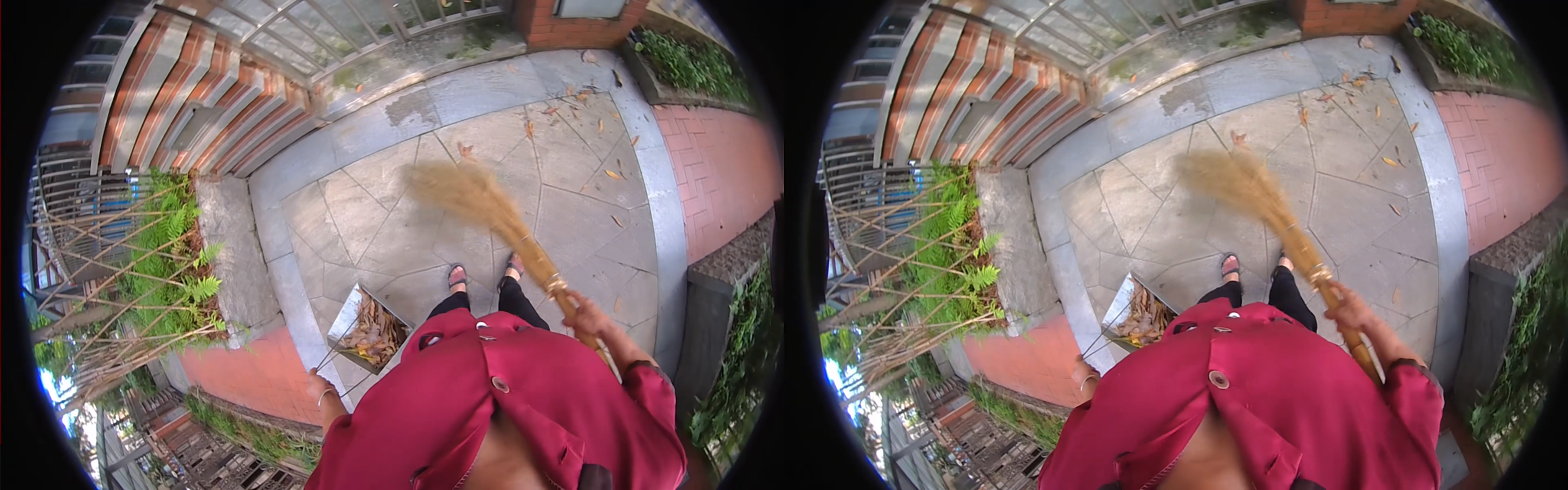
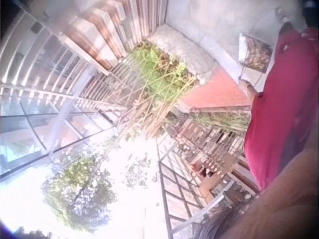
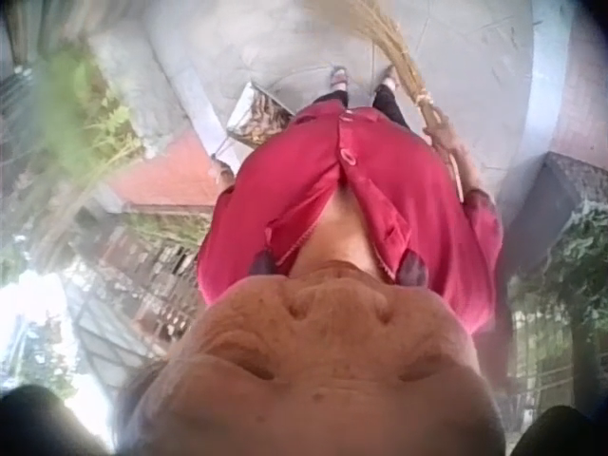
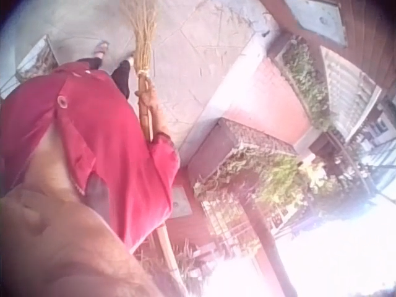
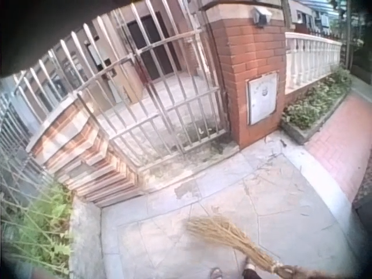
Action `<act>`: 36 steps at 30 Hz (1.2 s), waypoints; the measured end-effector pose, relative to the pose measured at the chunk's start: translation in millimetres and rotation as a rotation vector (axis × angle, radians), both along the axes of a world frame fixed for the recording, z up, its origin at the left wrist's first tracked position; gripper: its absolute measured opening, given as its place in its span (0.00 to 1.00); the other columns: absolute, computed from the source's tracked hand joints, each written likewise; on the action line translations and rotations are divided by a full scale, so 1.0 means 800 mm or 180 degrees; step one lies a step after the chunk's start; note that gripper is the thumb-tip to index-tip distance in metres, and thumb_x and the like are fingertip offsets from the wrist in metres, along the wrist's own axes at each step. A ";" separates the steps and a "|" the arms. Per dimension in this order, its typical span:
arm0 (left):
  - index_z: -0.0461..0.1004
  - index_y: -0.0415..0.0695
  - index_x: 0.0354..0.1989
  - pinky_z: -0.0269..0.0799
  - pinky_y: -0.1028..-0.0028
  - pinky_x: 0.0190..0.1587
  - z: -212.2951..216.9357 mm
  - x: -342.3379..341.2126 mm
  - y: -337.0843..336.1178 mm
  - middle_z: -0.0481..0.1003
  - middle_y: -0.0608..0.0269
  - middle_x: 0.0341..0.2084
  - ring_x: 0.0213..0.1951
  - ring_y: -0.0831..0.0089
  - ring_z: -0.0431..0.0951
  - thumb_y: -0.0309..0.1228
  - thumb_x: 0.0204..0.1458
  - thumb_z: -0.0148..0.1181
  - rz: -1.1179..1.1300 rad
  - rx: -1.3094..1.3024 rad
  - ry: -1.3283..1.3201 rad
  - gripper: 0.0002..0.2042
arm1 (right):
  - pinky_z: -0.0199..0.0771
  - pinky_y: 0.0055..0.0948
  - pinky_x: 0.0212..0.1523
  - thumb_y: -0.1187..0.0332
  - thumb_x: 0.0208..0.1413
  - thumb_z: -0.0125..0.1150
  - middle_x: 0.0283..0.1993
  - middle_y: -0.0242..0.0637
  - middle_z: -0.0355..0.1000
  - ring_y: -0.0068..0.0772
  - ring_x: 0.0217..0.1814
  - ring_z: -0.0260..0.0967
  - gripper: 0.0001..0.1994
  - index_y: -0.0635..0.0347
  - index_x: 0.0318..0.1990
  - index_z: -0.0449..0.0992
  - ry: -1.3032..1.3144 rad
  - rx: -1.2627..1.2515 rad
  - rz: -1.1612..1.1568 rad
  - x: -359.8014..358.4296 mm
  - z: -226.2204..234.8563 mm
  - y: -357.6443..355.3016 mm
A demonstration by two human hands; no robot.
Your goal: The person sweeps dry leaves on an outdoor stone-paved walkway using a straw broom and gathers them into a metal dustpan.
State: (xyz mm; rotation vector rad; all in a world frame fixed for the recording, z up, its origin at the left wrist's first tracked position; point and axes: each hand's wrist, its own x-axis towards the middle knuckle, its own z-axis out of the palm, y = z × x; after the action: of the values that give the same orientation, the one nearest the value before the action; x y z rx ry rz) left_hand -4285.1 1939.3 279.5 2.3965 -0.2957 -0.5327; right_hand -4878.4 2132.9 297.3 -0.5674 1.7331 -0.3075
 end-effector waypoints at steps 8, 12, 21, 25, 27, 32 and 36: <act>0.57 0.44 0.07 0.48 0.73 0.08 0.019 -0.079 -0.043 0.54 0.66 0.03 0.06 0.73 0.54 0.38 0.40 0.54 -0.0170 -0.0083 0.0445 0.18 | 0.65 0.31 0.12 0.78 0.40 0.54 0.23 0.40 0.63 0.31 0.14 0.62 0.32 0.50 0.55 0.48 0.0557 -0.0301 -0.1651 -0.159 0.061 0.028; 0.52 0.47 0.07 0.46 0.73 0.06 0.033 -0.146 -0.077 0.54 0.65 0.02 0.04 0.73 0.53 0.38 0.42 0.51 -0.0368 -0.0066 0.0580 0.19 | 0.66 0.31 0.13 0.78 0.41 0.53 0.24 0.41 0.61 0.31 0.15 0.63 0.33 0.50 0.55 0.44 0.0279 -0.0330 -0.1659 -0.146 0.101 0.055; 0.53 0.49 0.08 0.44 0.75 0.07 0.067 -0.338 -0.194 0.53 0.68 0.04 0.05 0.75 0.51 0.35 0.42 0.53 -0.1234 -0.0149 0.0657 0.17 | 0.67 0.29 0.17 0.76 0.39 0.57 0.25 0.42 0.66 0.30 0.17 0.65 0.34 0.55 0.56 0.49 0.0516 -0.0612 -0.0686 -0.117 0.094 0.144; 0.54 0.48 0.08 0.44 0.75 0.07 0.075 -0.405 -0.260 0.53 0.68 0.04 0.05 0.76 0.51 0.35 0.42 0.54 -0.1834 -0.0360 0.0687 0.17 | 0.67 0.30 0.16 0.76 0.40 0.56 0.26 0.43 0.65 0.30 0.16 0.64 0.34 0.54 0.57 0.48 -0.0017 0.0023 -0.2289 -0.123 0.105 0.142; 0.54 0.47 0.08 0.44 0.75 0.07 0.086 -0.446 -0.297 0.53 0.67 0.03 0.05 0.76 0.51 0.35 0.42 0.54 -0.2160 -0.0231 0.0659 0.17 | 0.66 0.29 0.15 0.76 0.41 0.55 0.24 0.41 0.64 0.29 0.15 0.63 0.34 0.54 0.57 0.48 -0.0133 -0.0014 -0.3111 -0.116 0.144 0.121; 0.54 0.48 0.08 0.45 0.75 0.06 0.058 -0.569 -0.367 0.52 0.67 0.03 0.04 0.75 0.51 0.35 0.42 0.54 -0.2560 0.0072 0.0685 0.18 | 0.66 0.29 0.15 0.79 0.39 0.54 0.23 0.39 0.63 0.31 0.15 0.63 0.34 0.52 0.58 0.49 -0.0972 -0.0881 -0.5136 -0.064 0.144 0.120; 0.53 0.49 0.07 0.45 0.72 0.06 0.054 -0.686 -0.436 0.51 0.66 0.02 0.04 0.73 0.51 0.36 0.41 0.53 -0.2952 0.0541 0.0686 0.18 | 0.65 0.29 0.12 0.75 0.43 0.53 0.24 0.39 0.62 0.32 0.15 0.63 0.32 0.51 0.58 0.48 -0.0849 -0.1176 -0.6594 -0.023 0.170 0.066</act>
State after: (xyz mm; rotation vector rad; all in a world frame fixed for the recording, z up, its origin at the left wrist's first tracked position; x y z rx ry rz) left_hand -4834.3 1590.8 322.4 2.2167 -1.3243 -1.2463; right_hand -4896.6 2186.0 433.6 1.2162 1.3454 -1.9815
